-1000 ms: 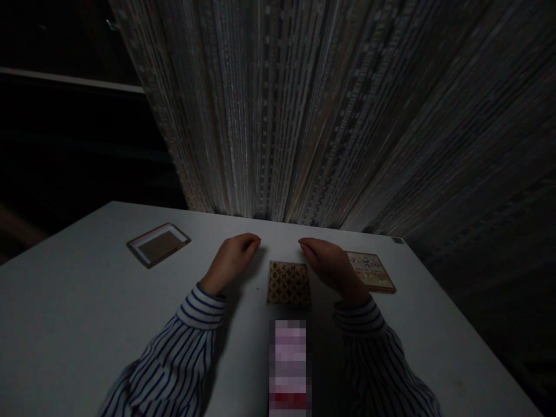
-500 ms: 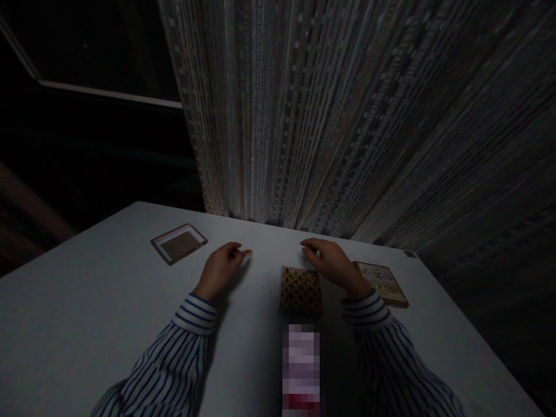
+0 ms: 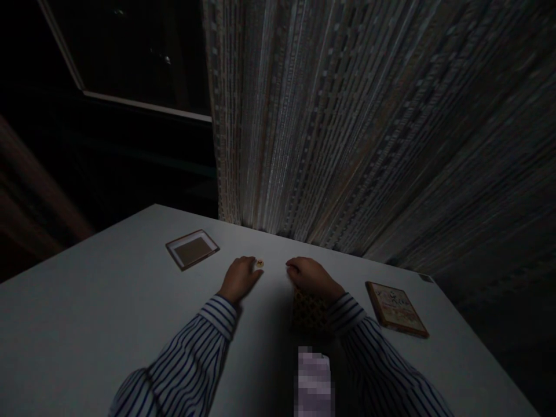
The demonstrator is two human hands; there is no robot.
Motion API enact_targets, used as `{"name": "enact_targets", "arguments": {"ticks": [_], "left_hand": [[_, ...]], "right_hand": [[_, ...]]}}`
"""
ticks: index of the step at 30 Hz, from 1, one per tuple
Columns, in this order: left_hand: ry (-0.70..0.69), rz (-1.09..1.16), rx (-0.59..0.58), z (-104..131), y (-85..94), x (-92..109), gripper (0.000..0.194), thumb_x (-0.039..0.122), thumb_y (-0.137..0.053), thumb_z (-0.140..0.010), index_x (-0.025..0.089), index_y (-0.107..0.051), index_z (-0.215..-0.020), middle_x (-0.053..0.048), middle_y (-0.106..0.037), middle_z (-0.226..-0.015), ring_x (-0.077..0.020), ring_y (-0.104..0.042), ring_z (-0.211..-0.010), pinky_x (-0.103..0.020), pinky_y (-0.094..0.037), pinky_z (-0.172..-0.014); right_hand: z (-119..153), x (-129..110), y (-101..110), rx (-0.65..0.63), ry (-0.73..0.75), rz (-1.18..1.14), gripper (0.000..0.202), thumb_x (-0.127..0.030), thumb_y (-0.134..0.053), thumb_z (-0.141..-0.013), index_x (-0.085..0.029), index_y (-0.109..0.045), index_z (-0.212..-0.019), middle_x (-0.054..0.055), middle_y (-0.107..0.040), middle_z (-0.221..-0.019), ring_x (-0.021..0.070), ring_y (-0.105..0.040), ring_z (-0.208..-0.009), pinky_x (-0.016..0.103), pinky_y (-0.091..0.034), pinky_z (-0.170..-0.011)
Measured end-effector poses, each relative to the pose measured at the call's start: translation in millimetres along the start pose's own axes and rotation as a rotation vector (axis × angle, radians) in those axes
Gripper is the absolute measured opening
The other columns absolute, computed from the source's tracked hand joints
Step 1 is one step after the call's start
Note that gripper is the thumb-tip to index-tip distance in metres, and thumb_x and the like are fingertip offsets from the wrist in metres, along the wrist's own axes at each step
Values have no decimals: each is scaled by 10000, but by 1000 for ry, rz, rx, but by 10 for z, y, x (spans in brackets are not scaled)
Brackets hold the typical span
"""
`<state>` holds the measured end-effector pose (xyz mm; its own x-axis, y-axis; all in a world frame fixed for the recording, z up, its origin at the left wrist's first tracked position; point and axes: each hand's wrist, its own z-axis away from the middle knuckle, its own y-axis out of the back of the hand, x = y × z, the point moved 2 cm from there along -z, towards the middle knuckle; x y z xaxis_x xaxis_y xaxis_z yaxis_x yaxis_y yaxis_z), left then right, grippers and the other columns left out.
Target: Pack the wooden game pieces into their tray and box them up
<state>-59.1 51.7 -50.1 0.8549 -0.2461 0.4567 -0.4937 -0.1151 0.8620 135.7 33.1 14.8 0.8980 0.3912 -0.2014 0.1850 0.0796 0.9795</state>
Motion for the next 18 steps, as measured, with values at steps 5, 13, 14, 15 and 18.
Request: {"name": "enact_targets", "arguments": {"ticks": [5,13,14,15,18], "left_hand": [[18,-87,-31,-86,-39,50,375,384,-538,-815,123,-642,-1064,-144,-653,-980,-267,-578,-961,-326,-416,-824],[-13,-102,-13,-135,-76,44,313,359,-477,-848,150,-692,-936,-136,-641,-900,-259,-571,-896,-331,-406,-785],[-15,-90,-10,-135,-80,43,309,355,-475,-848,152,-692,-934,-131,-641,-891,-257,-570,-894,-331,-405,-783],[-14,-78,-7,-134,-84,41,306,349,-475,-847,152,-690,-941,-128,-642,-892,-255,-569,-897,-329,-404,-786],[-19,-46,4,-129,-98,40,312,334,-475,-842,135,-673,-978,-132,-649,-923,-252,-571,-910,-328,-403,-796]], "right_hand": [[-80,-27,-91,-50,0,34,315,-230,-431,-829,-162,-652,-1042,101,-681,-1028,198,-606,-946,269,-402,-788],[-99,20,-157,-63,6,37,299,-255,-445,-842,-179,-641,-1055,105,-670,-1042,207,-603,-948,289,-409,-788],[-99,29,-166,-62,7,34,298,-254,-447,-841,-179,-641,-1055,105,-670,-1040,207,-604,-944,291,-411,-788],[-98,40,-176,-60,7,32,297,-253,-449,-840,-178,-642,-1053,106,-671,-1036,209,-604,-942,293,-412,-789],[-88,74,-204,-52,11,24,300,-252,-450,-842,-172,-640,-1060,111,-670,-1031,214,-603,-942,302,-415,-795]]}}
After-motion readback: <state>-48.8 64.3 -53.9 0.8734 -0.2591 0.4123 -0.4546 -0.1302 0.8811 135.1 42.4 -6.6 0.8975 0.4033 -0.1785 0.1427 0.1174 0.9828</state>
